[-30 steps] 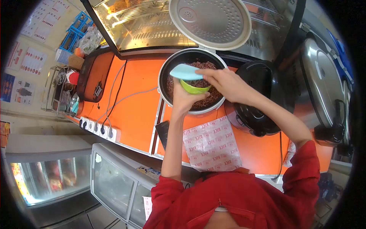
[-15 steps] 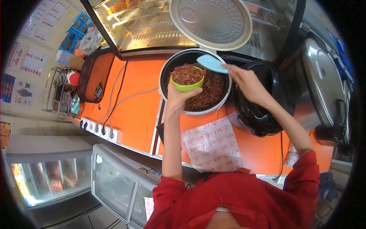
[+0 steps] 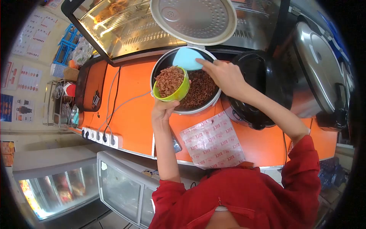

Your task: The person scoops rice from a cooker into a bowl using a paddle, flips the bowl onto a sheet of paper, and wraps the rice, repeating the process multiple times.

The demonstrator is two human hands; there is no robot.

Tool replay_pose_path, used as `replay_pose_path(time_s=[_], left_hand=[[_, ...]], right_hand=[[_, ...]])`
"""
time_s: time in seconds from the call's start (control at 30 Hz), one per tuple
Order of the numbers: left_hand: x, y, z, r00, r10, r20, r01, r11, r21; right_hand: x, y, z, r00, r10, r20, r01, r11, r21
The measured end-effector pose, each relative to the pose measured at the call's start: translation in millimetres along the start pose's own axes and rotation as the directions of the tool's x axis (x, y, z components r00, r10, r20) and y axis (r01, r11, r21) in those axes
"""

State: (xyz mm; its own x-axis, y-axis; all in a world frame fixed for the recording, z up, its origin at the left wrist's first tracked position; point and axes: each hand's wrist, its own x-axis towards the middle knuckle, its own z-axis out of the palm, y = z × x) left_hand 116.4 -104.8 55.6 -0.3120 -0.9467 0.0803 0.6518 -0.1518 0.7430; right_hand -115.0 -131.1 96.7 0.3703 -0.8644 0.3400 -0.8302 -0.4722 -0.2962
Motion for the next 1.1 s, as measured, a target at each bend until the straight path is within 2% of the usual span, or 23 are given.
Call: replay_pose_path(time_s=[0.03,0.1,0.17,0.2,0.3,0.43,0.5,0.53,0.57,0.63,0.67,0.73,0.77,0.83,0.87,0.93,0.97,1.0,1.03,1.1], left_hand=[[-1,0,-2,0.999,0.011,-0.030,-0.011,1.000,0.003],[-2,2,-6,0.998,0.020,-0.065,-0.020,1.000,0.006],[-2,7,6,0.999,0.002,-0.051,0.000,1.000,0.025],[-3,5,3,0.997,0.023,-0.068,-0.026,0.999,-0.044],[-8,5,-7,0.988,-0.024,-0.151,0.017,0.999,-0.050],[-8,-2,-22,0.993,-0.074,-0.096,0.067,0.995,-0.071],[-7,-2,-22,0.995,-0.071,-0.064,0.069,0.997,-0.044],[-7,-1,-22,0.997,-0.065,-0.033,0.065,0.998,-0.016],[-11,1,-27,0.997,-0.062,-0.037,0.061,0.998,-0.015],[-23,3,-40,0.999,0.049,-0.004,-0.047,0.963,0.264],[-28,8,-37,0.999,0.049,-0.008,-0.046,0.964,0.262],[-43,18,-28,0.976,-0.043,-0.215,0.072,0.989,0.131],[-54,22,-22,0.975,-0.040,-0.218,0.069,0.990,0.127],[-83,26,-11,0.994,0.113,-0.005,-0.099,0.892,0.440],[-100,21,-13,0.993,0.117,-0.010,-0.101,0.893,0.438],[-127,4,-24,0.970,0.052,-0.237,0.011,0.966,0.257],[-129,-3,-29,0.968,0.054,-0.247,0.012,0.966,0.258],[-130,-12,-31,0.973,0.061,-0.223,0.006,0.958,0.288],[-129,-19,-30,0.978,0.068,-0.197,-0.002,0.949,0.317],[-123,-22,-26,0.973,0.038,-0.229,0.026,0.962,0.271]], right_hand=[[-2,-4,-1,1.000,-0.018,-0.018,0.018,1.000,0.014],[-6,-7,-1,0.997,-0.056,0.051,0.055,0.998,0.008],[-4,5,8,0.995,-0.082,0.056,0.088,0.989,-0.123],[3,14,9,0.997,-0.032,0.075,0.037,0.997,-0.069],[10,10,-3,0.999,-0.023,0.023,0.019,0.984,0.178],[8,-4,6,0.994,-0.087,0.069,0.063,0.954,0.293],[19,3,5,0.992,-0.056,0.116,0.034,0.983,0.180],[22,12,9,0.996,-0.078,0.047,0.073,0.992,0.099],[27,18,7,0.993,-0.104,0.048,0.102,0.994,0.038],[36,32,4,0.966,-0.220,0.133,0.231,0.970,-0.074],[40,36,-3,0.966,-0.221,0.137,0.232,0.970,-0.072],[49,41,-14,0.797,-0.472,0.377,0.495,0.868,0.041],[52,41,-10,0.793,-0.475,0.382,0.498,0.866,0.042],[57,40,5,0.689,-0.576,0.440,0.622,0.781,0.048],[57,36,15,0.707,-0.564,0.427,0.593,0.801,0.076],[61,27,36,0.703,-0.545,0.456,0.546,0.825,0.144],[62,22,48,0.700,-0.523,0.486,0.489,0.847,0.207],[63,21,61,0.721,-0.536,0.439,0.454,0.844,0.286],[66,21,66,0.715,-0.542,0.442,0.457,0.840,0.292],[76,25,71,0.680,-0.559,0.475,0.406,0.826,0.390]])
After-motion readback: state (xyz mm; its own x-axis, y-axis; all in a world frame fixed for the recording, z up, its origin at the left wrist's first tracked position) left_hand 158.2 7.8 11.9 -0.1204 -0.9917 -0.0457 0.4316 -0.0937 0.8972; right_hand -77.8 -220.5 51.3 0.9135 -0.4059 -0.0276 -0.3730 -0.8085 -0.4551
